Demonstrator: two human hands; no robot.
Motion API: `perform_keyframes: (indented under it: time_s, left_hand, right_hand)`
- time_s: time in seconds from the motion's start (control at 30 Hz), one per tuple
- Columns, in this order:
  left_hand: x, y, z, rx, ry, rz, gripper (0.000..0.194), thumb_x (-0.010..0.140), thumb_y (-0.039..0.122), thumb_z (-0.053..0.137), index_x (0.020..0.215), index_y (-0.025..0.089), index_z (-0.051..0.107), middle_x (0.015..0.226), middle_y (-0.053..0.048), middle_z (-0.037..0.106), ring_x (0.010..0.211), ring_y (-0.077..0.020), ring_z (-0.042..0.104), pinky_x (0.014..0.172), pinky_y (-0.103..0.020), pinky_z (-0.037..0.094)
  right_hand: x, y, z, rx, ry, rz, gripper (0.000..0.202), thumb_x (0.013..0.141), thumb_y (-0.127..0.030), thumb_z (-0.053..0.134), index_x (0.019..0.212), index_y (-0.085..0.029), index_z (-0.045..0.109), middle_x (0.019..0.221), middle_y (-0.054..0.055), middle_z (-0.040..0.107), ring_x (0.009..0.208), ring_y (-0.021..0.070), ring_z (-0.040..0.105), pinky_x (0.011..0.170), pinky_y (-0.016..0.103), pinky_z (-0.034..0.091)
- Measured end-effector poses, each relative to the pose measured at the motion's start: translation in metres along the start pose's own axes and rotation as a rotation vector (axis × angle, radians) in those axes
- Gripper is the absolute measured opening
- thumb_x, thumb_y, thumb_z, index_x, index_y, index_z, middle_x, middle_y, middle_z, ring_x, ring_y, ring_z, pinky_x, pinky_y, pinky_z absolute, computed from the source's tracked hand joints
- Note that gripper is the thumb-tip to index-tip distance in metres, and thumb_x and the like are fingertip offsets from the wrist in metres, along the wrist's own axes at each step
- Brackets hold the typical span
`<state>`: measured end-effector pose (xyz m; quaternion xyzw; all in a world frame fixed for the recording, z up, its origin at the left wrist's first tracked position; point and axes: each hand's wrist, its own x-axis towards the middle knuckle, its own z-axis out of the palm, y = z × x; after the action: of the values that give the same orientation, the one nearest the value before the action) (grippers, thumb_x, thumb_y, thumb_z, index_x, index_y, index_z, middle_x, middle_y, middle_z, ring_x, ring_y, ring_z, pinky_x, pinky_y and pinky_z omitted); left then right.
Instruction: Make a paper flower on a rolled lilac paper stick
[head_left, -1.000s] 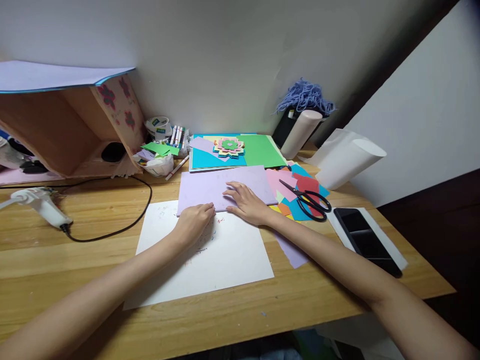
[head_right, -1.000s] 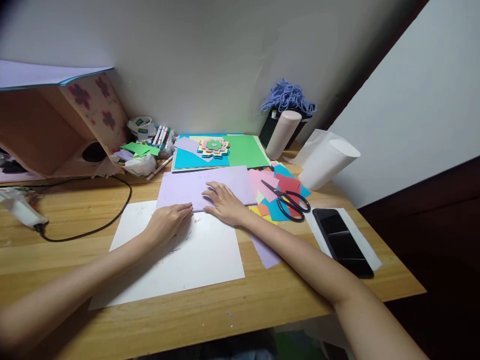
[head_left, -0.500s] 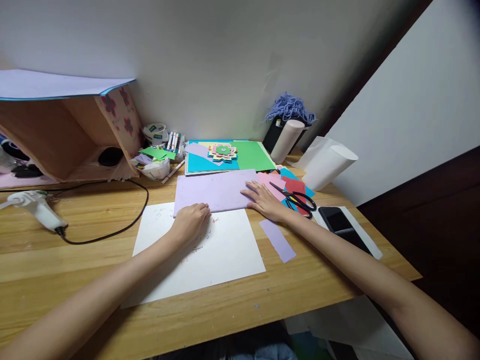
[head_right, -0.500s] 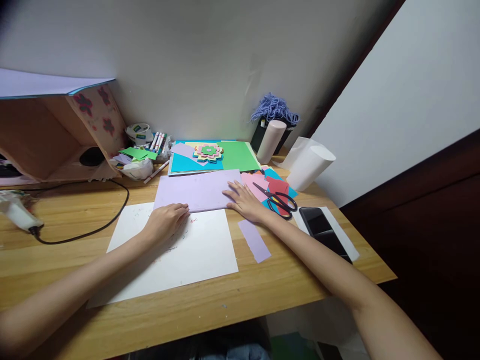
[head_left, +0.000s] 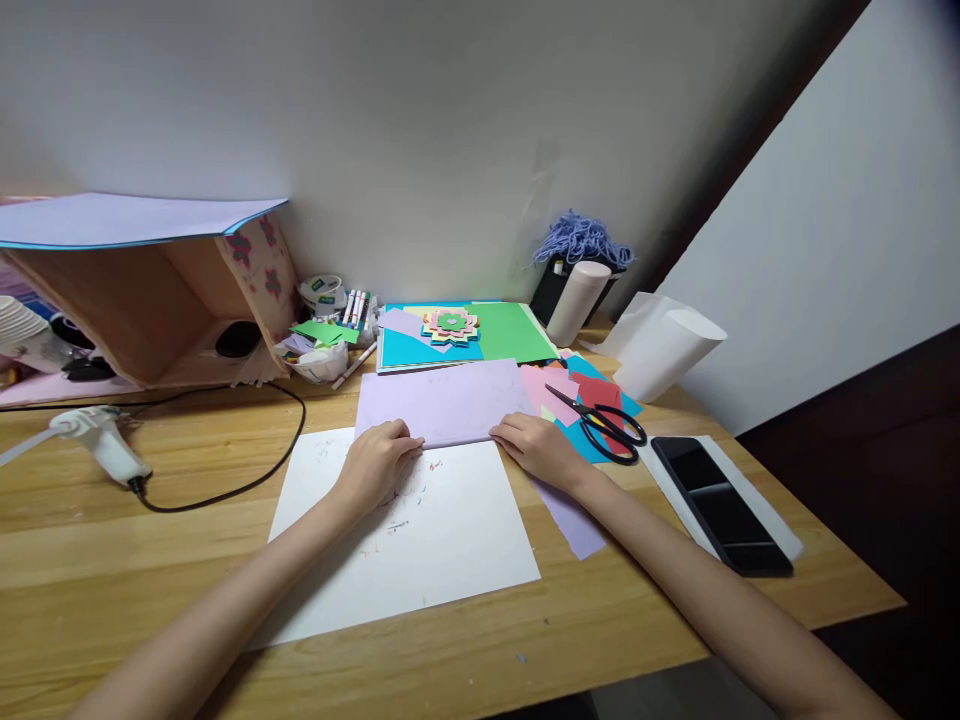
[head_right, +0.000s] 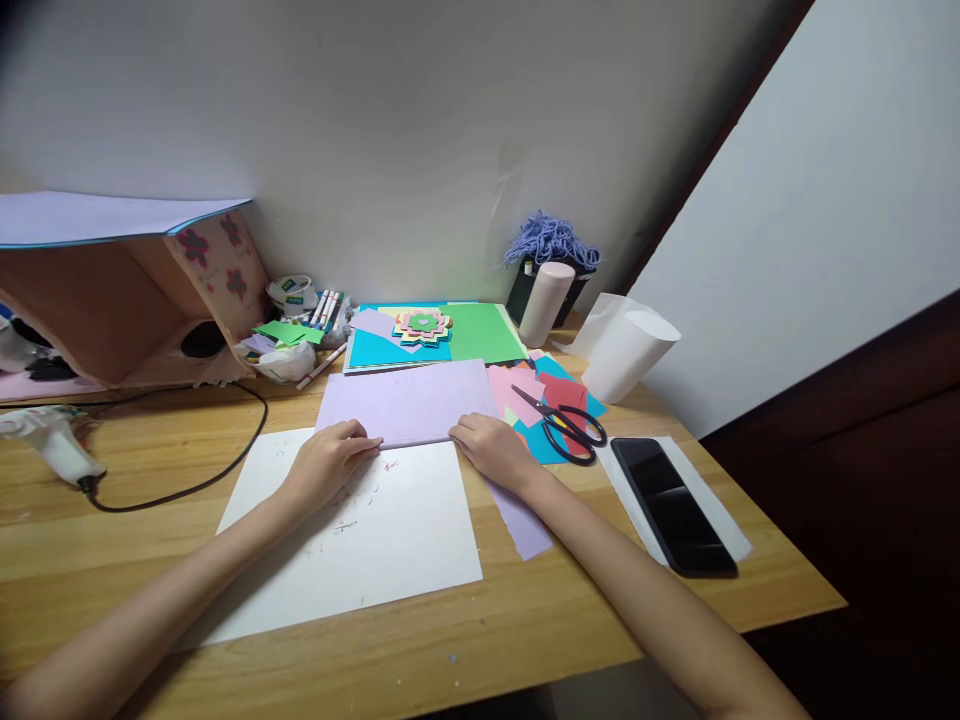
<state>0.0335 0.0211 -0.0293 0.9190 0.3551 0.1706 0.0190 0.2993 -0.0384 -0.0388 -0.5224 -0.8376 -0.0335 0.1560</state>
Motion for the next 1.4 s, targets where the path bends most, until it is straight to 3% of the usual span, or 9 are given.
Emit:
perform_keyframes:
  time_s: [0.3, 0.63, 0.87, 0.97, 1.2, 1.4]
  left_hand:
    - [-0.001, -0.01, 0.004, 0.051, -0.022, 0.12, 0.024, 0.088, 0.019, 0.038, 0.087, 0.017, 0.062, 0.081, -0.006, 0.061, 0.073, -0.0164, 0.054, 0.065, -0.028, 0.041]
    - [-0.001, 0.008, 0.001, 0.438, -0.145, 0.366, 0.023, 0.08, 0.0, 0.038, 0.074, 0.011, 0.058, 0.075, -0.009, 0.056, 0.064, -0.018, 0.051, 0.056, -0.03, 0.039]
    - [0.015, 0.009, -0.006, 0.446, -0.326, 0.385, 0.021, 0.076, -0.002, 0.041, 0.072, 0.01, 0.058, 0.074, -0.01, 0.055, 0.063, -0.019, 0.053, 0.055, -0.03, 0.036]
    - [0.017, 0.008, -0.011, 0.386, -0.334, 0.308, 0.021, 0.077, 0.0, 0.042, 0.075, 0.01, 0.059, 0.078, -0.01, 0.056, 0.067, -0.0195, 0.054, 0.059, -0.031, 0.038]
    - [0.015, 0.014, -0.013, 0.212, -0.255, -0.038, 0.023, 0.078, 0.006, 0.042, 0.075, 0.016, 0.063, 0.081, -0.006, 0.06, 0.072, -0.0194, 0.056, 0.061, -0.029, 0.037]
    - [0.025, 0.005, -0.011, 0.022, -0.228, -0.166, 0.025, 0.076, 0.008, 0.042, 0.075, 0.018, 0.065, 0.079, -0.004, 0.065, 0.07, -0.0181, 0.058, 0.055, -0.026, 0.034]
  right_hand:
    - [-0.001, -0.002, 0.005, -0.113, -0.015, 0.052, 0.024, 0.087, -0.011, 0.04, 0.088, -0.018, 0.063, 0.079, 0.005, 0.06, 0.075, 0.0167, 0.053, 0.063, 0.027, 0.035]
    - [0.002, -0.011, 0.003, -0.116, 0.045, 0.082, 0.02, 0.089, -0.021, 0.043, 0.081, -0.018, 0.062, 0.084, 0.004, 0.062, 0.077, 0.0148, 0.055, 0.063, 0.026, 0.037]
    - [0.004, -0.013, 0.005, -0.12, 0.035, 0.108, 0.021, 0.089, -0.017, 0.042, 0.079, -0.019, 0.06, 0.081, 0.003, 0.061, 0.076, 0.0145, 0.054, 0.061, 0.026, 0.035]
    - [0.004, -0.015, 0.006, -0.08, 0.067, 0.15, 0.021, 0.088, -0.016, 0.042, 0.079, -0.019, 0.06, 0.084, 0.004, 0.061, 0.079, 0.0148, 0.054, 0.06, 0.025, 0.035]
    - [0.006, -0.013, 0.004, 0.073, 0.09, 0.23, 0.014, 0.086, -0.018, 0.047, 0.078, -0.019, 0.058, 0.079, 0.003, 0.063, 0.077, 0.0164, 0.055, 0.065, 0.027, 0.037]
    - [0.015, -0.005, -0.003, 0.213, 0.028, 0.313, 0.011, 0.081, -0.017, 0.052, 0.077, -0.021, 0.06, 0.082, 0.002, 0.065, 0.078, 0.0166, 0.057, 0.063, 0.026, 0.037]
